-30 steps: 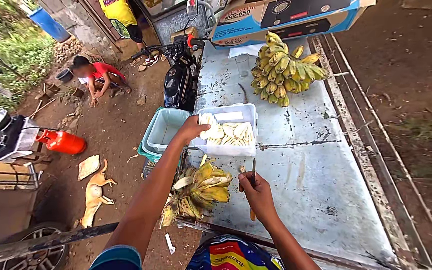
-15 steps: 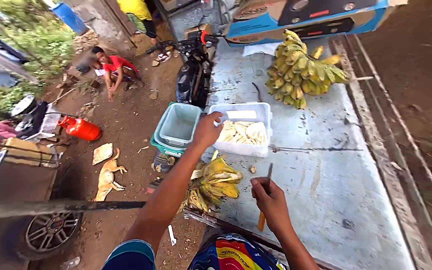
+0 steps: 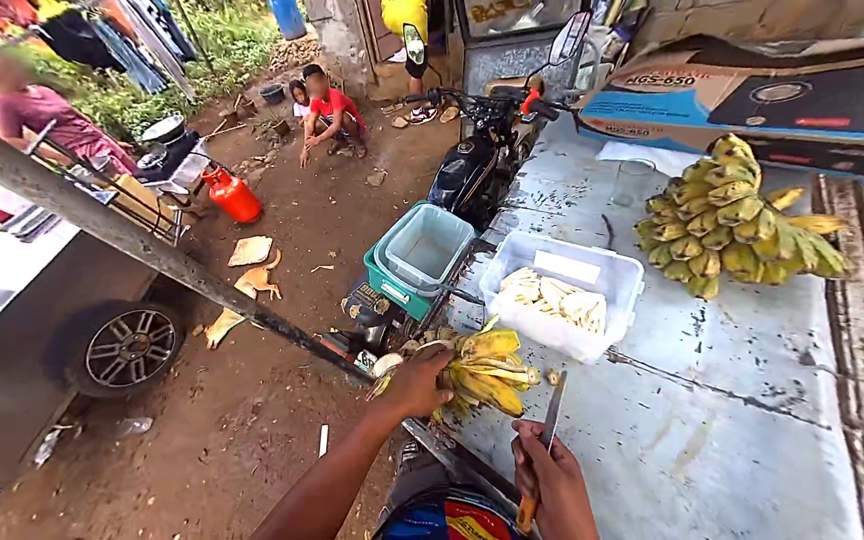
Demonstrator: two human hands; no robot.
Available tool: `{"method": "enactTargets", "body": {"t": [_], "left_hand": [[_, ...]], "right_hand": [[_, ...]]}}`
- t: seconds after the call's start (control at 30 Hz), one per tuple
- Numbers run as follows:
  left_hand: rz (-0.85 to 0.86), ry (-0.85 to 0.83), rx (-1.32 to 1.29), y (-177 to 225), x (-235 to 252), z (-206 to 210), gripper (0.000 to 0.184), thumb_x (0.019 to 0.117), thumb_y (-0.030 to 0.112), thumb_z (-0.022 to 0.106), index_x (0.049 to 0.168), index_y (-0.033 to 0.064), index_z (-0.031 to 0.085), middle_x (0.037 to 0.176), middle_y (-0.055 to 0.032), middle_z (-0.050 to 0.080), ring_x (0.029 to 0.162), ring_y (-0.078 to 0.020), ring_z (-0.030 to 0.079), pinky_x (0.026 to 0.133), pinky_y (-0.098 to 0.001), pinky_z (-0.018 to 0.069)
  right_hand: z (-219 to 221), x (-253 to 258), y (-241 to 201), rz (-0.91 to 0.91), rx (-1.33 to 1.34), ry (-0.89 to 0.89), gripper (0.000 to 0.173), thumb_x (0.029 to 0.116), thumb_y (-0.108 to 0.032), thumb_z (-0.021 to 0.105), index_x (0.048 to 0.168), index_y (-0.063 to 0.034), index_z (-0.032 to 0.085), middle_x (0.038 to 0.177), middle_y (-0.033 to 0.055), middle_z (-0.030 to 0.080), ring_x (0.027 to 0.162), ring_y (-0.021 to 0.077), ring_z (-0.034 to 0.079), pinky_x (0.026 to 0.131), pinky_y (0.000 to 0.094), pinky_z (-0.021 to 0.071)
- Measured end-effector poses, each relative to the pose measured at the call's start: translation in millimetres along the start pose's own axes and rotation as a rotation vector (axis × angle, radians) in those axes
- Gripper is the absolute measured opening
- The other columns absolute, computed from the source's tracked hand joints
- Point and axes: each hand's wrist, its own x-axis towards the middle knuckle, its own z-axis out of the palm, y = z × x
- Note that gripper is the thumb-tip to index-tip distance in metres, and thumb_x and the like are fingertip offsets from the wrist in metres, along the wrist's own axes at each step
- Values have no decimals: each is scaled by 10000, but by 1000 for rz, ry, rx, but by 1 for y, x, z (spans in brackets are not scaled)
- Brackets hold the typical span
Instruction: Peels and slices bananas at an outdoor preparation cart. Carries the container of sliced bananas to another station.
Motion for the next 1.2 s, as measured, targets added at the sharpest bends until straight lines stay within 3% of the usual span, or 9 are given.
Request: {"method": "enactTargets", "body": {"t": [0.07, 0.17, 0.3, 0.5, 0.67, 0.77, 0.9, 1.1, 1.2], "left_hand": [[-28, 36, 56, 3, 0, 4, 620, 901, 281, 754, 1481, 251, 538, 1565, -29, 473, 1454, -271, 424, 1168, -580, 361], [-59, 185, 60, 8, 4, 0, 472, 884, 281, 768, 1338, 197, 669, 1459, -87, 554, 1372, -314, 491, 1142, -552, 403], [5, 202, 153, 9, 10, 7, 422, 962, 304, 720, 1341, 126, 668, 1380, -143, 634, 1296, -370, 579, 1076, -596, 464], [121, 319, 168, 6, 24, 10, 276, 934, 204, 753, 1186, 95, 733, 1209, -121, 700, 1123, -369, 646, 948, -587, 531], [120, 371, 127, 5, 28, 4, 266, 919, 227, 783, 1152, 103, 753, 1159, -105, 711, 1091, -327, 657, 939, -553, 539], [98, 372, 137, 14, 27, 2, 268, 916, 255, 786, 1141, 113, 759, 1131, -94, 713, 1076, -315, 659, 931, -545, 541], [22, 253, 98, 36, 20, 3, 297, 910, 301, 778, 1158, 138, 758, 1166, -98, 700, 1131, -298, 644, 985, -533, 524], [159, 472, 43, 41, 2, 19, 342, 946, 300, 695, 1252, 148, 711, 1257, -87, 689, 1220, -294, 614, 1056, -485, 491], [309, 340, 12, 64, -3, 17, 397, 951, 188, 705, 1332, 96, 636, 1341, -124, 650, 1303, -295, 583, 1122, -464, 463]], "right_hand": [[1, 7, -5, -55, -24, 6, 194, 1065, -90, 473, 1115, 16, 628, 657, 48, 549, 421, 65, 436, 372, 200, 396], [4, 15, -22, -133, -101, 15, 201, 1064, -106, 493, 1132, 10, 642, 687, 42, 555, 447, 71, 440, 393, 206, 402], [-10, 14, -37, -166, -204, 83, 174, 1063, -104, 511, 1128, 1, 634, 715, 31, 590, 484, 73, 477, 446, 213, 441], [-42, 5, -27, -163, -214, 176, 182, 1069, -151, 535, 1147, -37, 654, 731, 52, 576, 477, 92, 447, 435, 228, 421], [-48, 4, -14, -168, -376, 142, 185, 1048, -154, 575, 1141, -19, 661, 758, 49, 628, 480, 92, 463, 429, 236, 397], [-37, 19, -14, -239, -648, 94, 327, 1034, -273, 607, 1292, -78, 656, 836, 15, 686, 597, 92, 564, 543, 269, 479], [-20, 42, -24, -248, -781, 134, 596, 992, -431, 661, 1451, -86, 500, 993, 67, 735, 811, 158, 708, 765, 382, 606], [-6, 70, -21, -259, -1006, 138, 452, 995, -436, 655, 1261, -71, 642, 943, 62, 738, 823, 179, 727, 798, 439, 612], [9, 71, -32, -372, -1158, 87, 447, 976, -441, 682, 1179, -43, 683, 877, 104, 717, 775, 256, 698, 747, 518, 578]]}}
